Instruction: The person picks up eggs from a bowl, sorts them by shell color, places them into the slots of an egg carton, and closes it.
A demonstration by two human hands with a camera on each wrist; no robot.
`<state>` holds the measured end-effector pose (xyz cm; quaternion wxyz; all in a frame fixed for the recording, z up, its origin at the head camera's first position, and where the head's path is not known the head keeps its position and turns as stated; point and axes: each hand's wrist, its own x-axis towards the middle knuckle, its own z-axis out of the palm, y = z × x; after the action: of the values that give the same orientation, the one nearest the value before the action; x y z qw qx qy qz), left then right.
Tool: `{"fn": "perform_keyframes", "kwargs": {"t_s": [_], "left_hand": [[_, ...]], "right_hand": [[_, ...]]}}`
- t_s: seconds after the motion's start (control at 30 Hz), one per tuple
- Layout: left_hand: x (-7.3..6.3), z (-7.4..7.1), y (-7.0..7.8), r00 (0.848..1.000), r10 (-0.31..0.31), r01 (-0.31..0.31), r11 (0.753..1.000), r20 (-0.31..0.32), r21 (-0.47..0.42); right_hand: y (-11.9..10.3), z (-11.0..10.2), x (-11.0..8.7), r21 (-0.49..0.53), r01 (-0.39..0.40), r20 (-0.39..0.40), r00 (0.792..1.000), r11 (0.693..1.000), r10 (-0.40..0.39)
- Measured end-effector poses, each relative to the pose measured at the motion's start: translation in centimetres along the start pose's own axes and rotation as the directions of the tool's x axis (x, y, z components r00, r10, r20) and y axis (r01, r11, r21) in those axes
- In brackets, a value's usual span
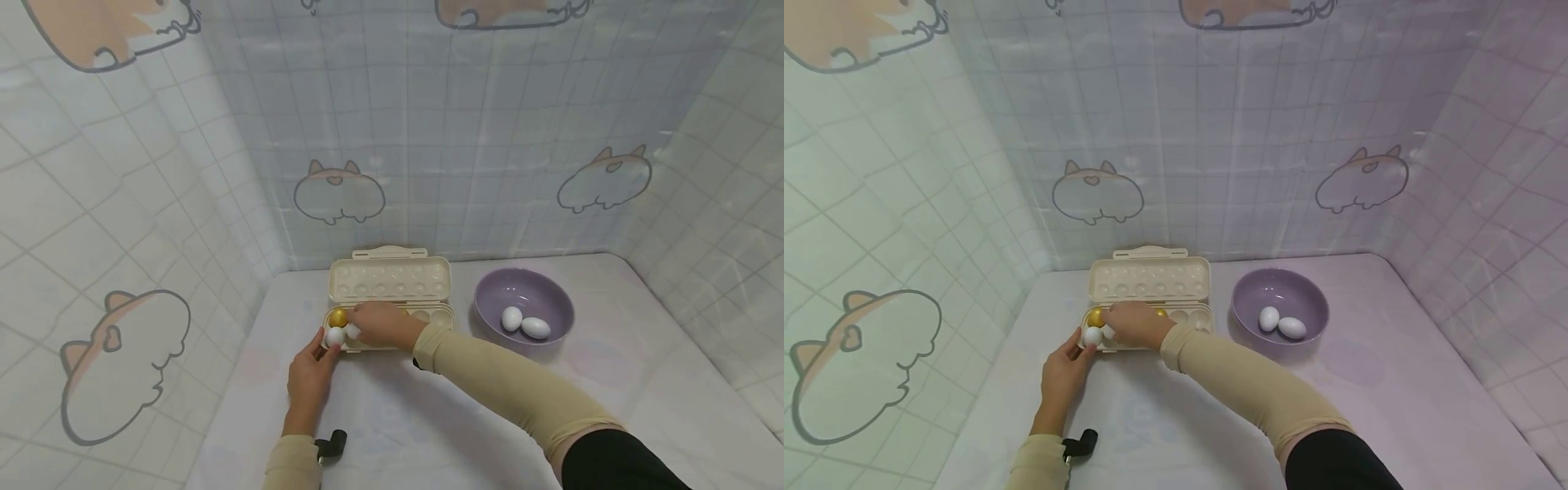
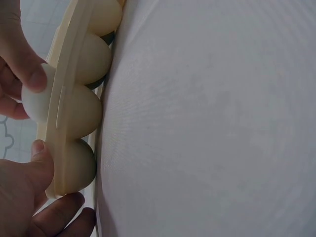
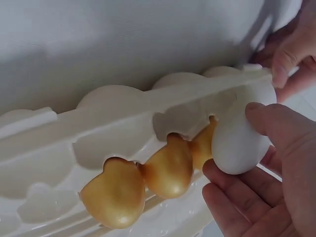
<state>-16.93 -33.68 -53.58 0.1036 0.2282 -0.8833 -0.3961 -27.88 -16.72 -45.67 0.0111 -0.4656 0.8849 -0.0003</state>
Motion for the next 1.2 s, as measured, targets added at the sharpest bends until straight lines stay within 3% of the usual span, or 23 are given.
{"fn": "perform_keyframes", "kwargs": {"t_s": [0.2,0.47,0.63,0.77,0.9,1.2], "left_hand": [[0.2,0.2,0.0,1.0,0.009,-0.009,1.0,-0.004,0.019],[0.3,0.5,0.0,1.0,0.015,-0.015,0.999,0.0,0.033],[0.3,0.5,0.2,1.0,0.0,0.0,1.0,0.001,0.024],[0.3,0.4,0.3,1.0,-0.008,0.008,1.0,0.006,0.01],[0.3,0.4,0.3,1.0,0.0,0.0,1.0,0.008,0.015],[0.2,-0.2,0.4,1.0,0.004,-0.004,1.0,0.014,0.021]], "right_hand": [[-0.7,0.2,-0.3,-0.118,0.033,-0.041,0.998,0.992,-0.038],[-1.0,0.9,-0.2,-0.178,0.069,-0.029,0.997,0.982,-0.075],[-1.1,1.2,-0.1,-0.182,0.049,-0.019,0.998,0.982,-0.054],[-0.9,1.3,-0.1,-0.127,0.024,-0.004,1.0,0.992,-0.025],[-0.4,1.2,-0.4,0.01,0.027,-0.01,1.0,1.0,-0.027],[2.0,-0.1,-1.3,0.247,0.055,-0.054,0.998,0.967,-0.043]]}}
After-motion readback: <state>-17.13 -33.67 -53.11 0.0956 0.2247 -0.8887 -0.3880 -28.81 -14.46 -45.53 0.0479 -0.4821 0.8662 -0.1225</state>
